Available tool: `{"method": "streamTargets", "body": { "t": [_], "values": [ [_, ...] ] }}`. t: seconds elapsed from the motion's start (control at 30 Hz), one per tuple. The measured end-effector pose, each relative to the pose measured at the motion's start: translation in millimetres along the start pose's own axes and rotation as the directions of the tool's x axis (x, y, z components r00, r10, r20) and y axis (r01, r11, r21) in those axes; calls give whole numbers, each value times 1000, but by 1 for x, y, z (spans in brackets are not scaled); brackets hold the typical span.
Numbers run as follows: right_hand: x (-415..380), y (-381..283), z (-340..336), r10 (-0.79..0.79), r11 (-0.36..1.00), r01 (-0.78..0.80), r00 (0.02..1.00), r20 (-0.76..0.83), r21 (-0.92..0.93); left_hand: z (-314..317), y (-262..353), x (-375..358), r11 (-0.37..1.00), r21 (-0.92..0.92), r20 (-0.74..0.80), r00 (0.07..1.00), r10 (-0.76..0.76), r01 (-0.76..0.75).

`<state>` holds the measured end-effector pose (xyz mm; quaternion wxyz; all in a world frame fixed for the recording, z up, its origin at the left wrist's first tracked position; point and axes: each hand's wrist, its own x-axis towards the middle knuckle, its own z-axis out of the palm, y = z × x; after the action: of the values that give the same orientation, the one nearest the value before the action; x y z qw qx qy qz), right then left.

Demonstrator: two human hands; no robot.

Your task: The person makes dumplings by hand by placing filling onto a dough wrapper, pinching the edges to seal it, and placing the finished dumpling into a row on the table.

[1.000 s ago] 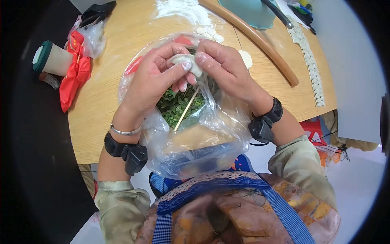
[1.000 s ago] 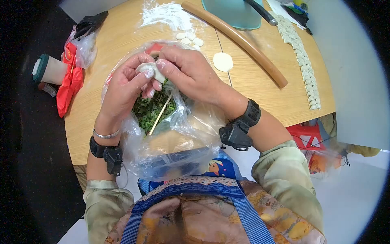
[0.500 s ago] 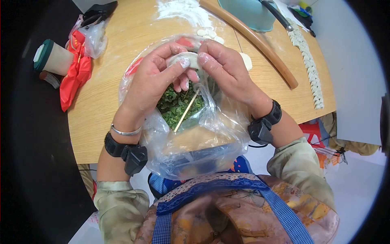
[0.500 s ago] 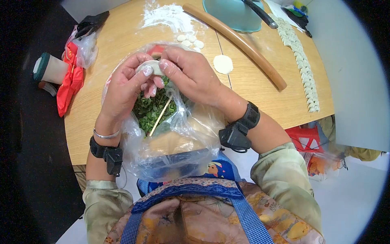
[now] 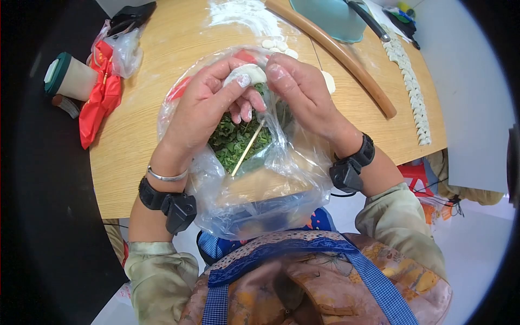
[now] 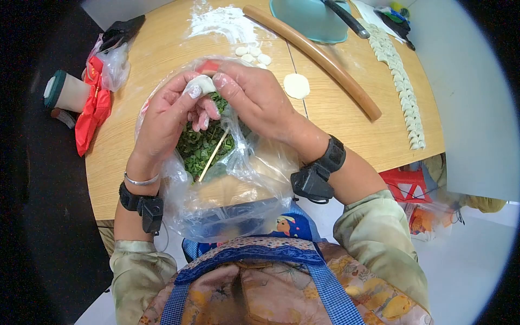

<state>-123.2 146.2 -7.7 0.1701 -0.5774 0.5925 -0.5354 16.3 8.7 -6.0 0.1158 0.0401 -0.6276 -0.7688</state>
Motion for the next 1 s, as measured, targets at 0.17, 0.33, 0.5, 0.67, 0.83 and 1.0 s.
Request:
{"method": "streamTargets", "body": {
  "t": [0.17,0.33,0.5,0.67,0.83,1.0],
  "values": [
    [0,-1,1,-39,993,38,999,-9,-110,-3,-3,1,1000,23,0,1000,-2,2],
    [-2,-2,2,28,994,-34,998,-59,-101,8,-9,1,980,160,-163,976,143,-117],
    [-3,0,2,76,994,-80,995,-65,-69,9,-7,-2,958,278,-221,966,134,-70],
    [-4,1,2,9,990,-14,999,-31,-141,10,-11,-1,910,403,-275,935,226,-102],
    [-1,-9,1,45,983,-63,993,-108,-175,7,-15,0,788,594,-229,906,356,-159],
    [0,2,6,17,994,-23,998,-57,-108,6,-18,2,613,747,-89,875,476,-258]
  ]
}}
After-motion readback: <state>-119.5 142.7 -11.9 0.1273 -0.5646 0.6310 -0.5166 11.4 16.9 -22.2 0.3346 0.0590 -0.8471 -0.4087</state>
